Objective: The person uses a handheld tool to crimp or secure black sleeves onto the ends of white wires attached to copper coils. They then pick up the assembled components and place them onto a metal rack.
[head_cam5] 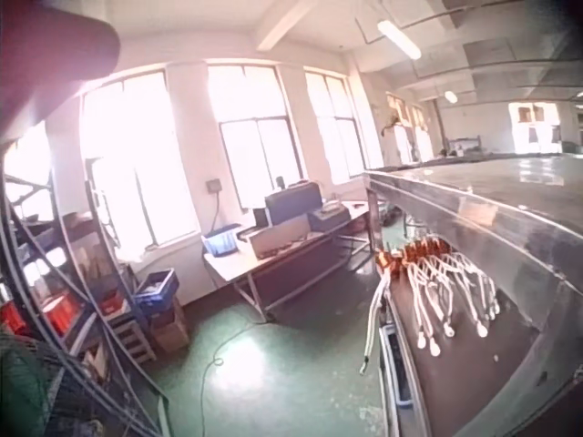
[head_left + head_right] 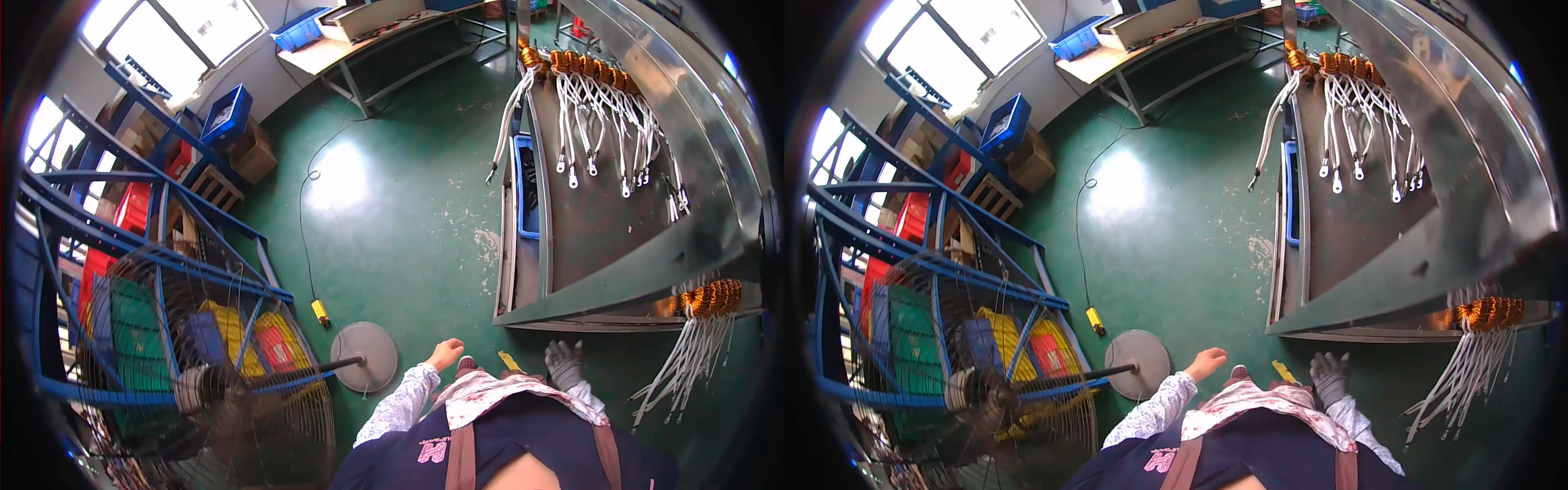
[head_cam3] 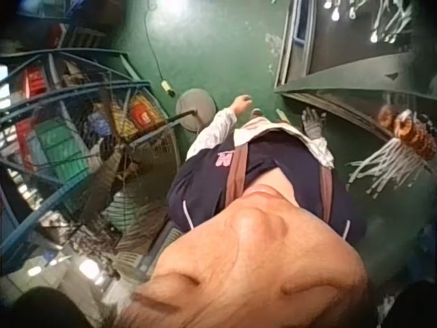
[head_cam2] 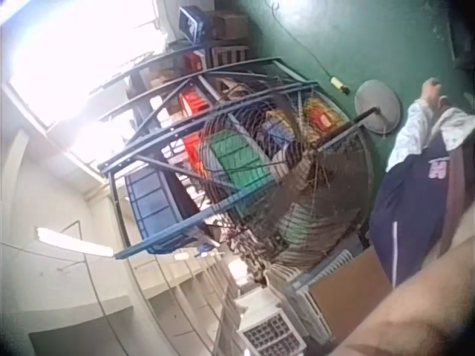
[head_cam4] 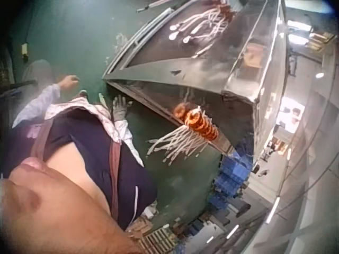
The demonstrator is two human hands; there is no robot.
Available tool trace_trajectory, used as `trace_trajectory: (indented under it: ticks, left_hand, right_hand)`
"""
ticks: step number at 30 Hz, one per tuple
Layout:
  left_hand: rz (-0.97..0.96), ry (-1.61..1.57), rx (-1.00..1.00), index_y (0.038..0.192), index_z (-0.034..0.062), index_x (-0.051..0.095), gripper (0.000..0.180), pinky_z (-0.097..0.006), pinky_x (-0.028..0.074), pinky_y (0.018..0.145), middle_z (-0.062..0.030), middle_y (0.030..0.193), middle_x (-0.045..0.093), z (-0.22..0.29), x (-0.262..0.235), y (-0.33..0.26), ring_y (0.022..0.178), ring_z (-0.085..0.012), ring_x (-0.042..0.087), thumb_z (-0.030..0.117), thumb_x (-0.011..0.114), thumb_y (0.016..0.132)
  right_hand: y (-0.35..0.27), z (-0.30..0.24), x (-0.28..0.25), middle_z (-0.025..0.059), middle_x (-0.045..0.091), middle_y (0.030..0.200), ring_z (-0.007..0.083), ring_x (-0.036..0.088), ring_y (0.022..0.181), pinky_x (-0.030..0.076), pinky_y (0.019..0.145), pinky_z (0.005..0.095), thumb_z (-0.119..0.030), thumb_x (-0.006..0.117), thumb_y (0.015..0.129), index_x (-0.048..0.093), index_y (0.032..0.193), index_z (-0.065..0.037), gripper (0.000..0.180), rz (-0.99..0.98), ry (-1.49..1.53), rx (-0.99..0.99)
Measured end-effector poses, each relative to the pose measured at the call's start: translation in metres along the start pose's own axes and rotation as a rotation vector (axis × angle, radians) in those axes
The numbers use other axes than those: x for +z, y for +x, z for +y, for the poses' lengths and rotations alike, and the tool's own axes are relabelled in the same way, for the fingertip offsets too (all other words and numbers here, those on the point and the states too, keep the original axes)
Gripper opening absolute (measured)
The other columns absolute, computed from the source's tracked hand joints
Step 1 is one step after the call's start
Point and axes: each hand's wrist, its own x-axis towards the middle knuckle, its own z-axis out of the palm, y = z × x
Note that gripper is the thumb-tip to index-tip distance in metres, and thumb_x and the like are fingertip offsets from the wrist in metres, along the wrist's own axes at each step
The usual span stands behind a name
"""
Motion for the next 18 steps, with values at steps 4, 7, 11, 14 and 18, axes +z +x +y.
trace_trajectory:
  ticks: [4, 7, 11, 14, 18]
  left_hand:
    - [0.011, -0.079, 0.074, 0.109, 0.0028, 0.062, 0.033, -0.033, 0.046, 0.090, -0.0133, 0.106, 0.065, 0.023, -0.022, 0.020, 0.102, -0.0241, 0.060, 0.023, 0.056, 0.083]
    - [-0.027, -0.221, 0.142, 0.109, 0.0017, 0.061, 0.030, -0.031, 0.047, 0.086, -0.0116, 0.101, 0.066, 0.042, -0.033, 0.052, 0.096, -0.0197, 0.062, 0.018, 0.056, 0.085]
    - [-0.060, -0.261, 0.235, 0.110, 0.0002, 0.060, 0.028, -0.028, 0.047, 0.085, -0.0102, 0.101, 0.066, 0.083, -0.082, 0.091, 0.095, -0.0170, 0.062, 0.016, 0.055, 0.088]
    - [-0.068, -0.247, 0.278, 0.109, 0.0005, 0.061, 0.026, -0.029, 0.048, 0.082, -0.0095, 0.098, 0.067, 0.125, -0.121, 0.120, 0.092, -0.0162, 0.062, 0.016, 0.055, 0.088]
    - [-0.164, -0.250, 0.449, 0.111, 0.0021, 0.060, 0.026, -0.028, 0.047, 0.084, -0.0074, 0.099, 0.066, 0.187, -0.170, 0.174, 0.093, -0.0140, 0.060, 0.017, 0.055, 0.090]
  right_hand:
    - [0.032, -0.036, 0.033, 0.0121, 0.055, 0.118, 0.0266, 0.055, 0.101, 0.043, 0.090, 0.0394, -0.051, 0.043, 0.089, 0.053, 0.118, -0.007, 0.053, -0.140, -0.076, -0.097]
    - [0.065, -0.077, -0.014, 0.0099, 0.061, 0.103, 0.0180, 0.057, 0.091, 0.048, 0.078, 0.0336, -0.030, 0.055, 0.088, 0.059, 0.102, 0.001, 0.035, -0.209, -1.248, -0.200]
    - [0.061, -0.068, -0.005, 0.0103, 0.061, 0.102, 0.0187, 0.058, 0.090, 0.048, 0.078, 0.0339, -0.029, 0.055, 0.088, 0.060, 0.102, 0.000, 0.033, 0.360, -1.633, -0.021]
    - [0.045, -0.054, -0.003, 0.0106, 0.061, 0.101, 0.0193, 0.058, 0.090, 0.048, 0.077, 0.0342, -0.029, 0.055, 0.088, 0.060, 0.101, 0.000, 0.032, 0.592, -1.540, -0.057]
    - [0.026, -0.034, 0.012, 0.0110, 0.061, 0.100, 0.0200, 0.059, 0.089, 0.048, 0.077, 0.0345, -0.028, 0.055, 0.087, 0.060, 0.100, 0.000, 0.031, 0.803, -1.431, -0.112]
